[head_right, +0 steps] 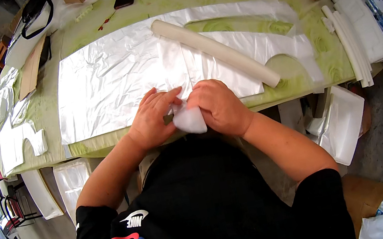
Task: The person repeatedly unrolls a clear plastic film, places it over a white flat object on the table, and folds the edges to wrap the item. The process is repeated multiple times with the same object.
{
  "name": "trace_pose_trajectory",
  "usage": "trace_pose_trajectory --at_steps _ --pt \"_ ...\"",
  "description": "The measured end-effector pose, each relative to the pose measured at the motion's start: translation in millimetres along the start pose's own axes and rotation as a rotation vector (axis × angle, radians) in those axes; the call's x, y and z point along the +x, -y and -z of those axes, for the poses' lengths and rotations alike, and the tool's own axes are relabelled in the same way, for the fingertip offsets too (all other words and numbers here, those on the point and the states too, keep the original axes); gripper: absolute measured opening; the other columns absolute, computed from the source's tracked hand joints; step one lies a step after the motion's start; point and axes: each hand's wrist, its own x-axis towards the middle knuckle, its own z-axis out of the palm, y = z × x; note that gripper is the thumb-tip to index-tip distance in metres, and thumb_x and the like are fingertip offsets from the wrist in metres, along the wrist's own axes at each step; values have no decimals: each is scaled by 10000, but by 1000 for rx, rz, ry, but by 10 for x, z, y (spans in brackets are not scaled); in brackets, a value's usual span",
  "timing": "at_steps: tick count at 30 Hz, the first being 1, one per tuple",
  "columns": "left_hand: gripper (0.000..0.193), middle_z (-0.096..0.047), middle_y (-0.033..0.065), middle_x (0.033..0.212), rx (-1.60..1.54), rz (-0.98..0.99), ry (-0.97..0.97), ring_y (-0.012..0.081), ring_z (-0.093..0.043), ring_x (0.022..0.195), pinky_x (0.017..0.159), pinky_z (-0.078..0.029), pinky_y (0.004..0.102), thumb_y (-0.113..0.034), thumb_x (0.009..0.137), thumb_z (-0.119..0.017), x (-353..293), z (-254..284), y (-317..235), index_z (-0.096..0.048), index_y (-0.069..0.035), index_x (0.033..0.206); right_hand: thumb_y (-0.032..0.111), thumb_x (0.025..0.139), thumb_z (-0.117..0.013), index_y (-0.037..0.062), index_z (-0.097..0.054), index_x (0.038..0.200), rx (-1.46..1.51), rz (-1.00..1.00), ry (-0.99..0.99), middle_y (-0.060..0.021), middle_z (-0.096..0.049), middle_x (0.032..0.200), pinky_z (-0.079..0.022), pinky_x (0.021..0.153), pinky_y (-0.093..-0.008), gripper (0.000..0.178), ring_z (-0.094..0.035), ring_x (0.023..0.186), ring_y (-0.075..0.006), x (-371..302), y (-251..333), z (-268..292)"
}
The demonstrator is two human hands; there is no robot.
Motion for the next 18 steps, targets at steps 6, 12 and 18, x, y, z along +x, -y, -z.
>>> trace_pose_trajectory --at_steps 6,12,18 --pt "869 -708 62 856 -217 55 -187 265 -678 911 972 -478 422 -64 903 -700 24 -155 165 -214 51 1614 231 1012 -588 2 -664 1005 189 -780 -79 -179 -704 912 -517 779 -457 241 -659 851 -381 380 -4 -122" --pt "814 -710 34 837 -148 104 -236 238 -690 909 989 -468 408 -61 901 -676 49 -194 152 -271 41 1601 339 1000 -583 7 -681 957 -73 -970 239 -208 -724 953 -522 786 -482 349 -677 873 -392 757 -155 -124" --pt "773 -709 75 1089 -51 234 -56 271 -643 1074 1058 -420 454 -193 911 -716 108 -8 75 -378 -72 1594 339 1002 -568 16 -692 981 -136 -972 216 -216 -729 1002 -530 839 -498 346 -684 951 -412 769 -219 -174"
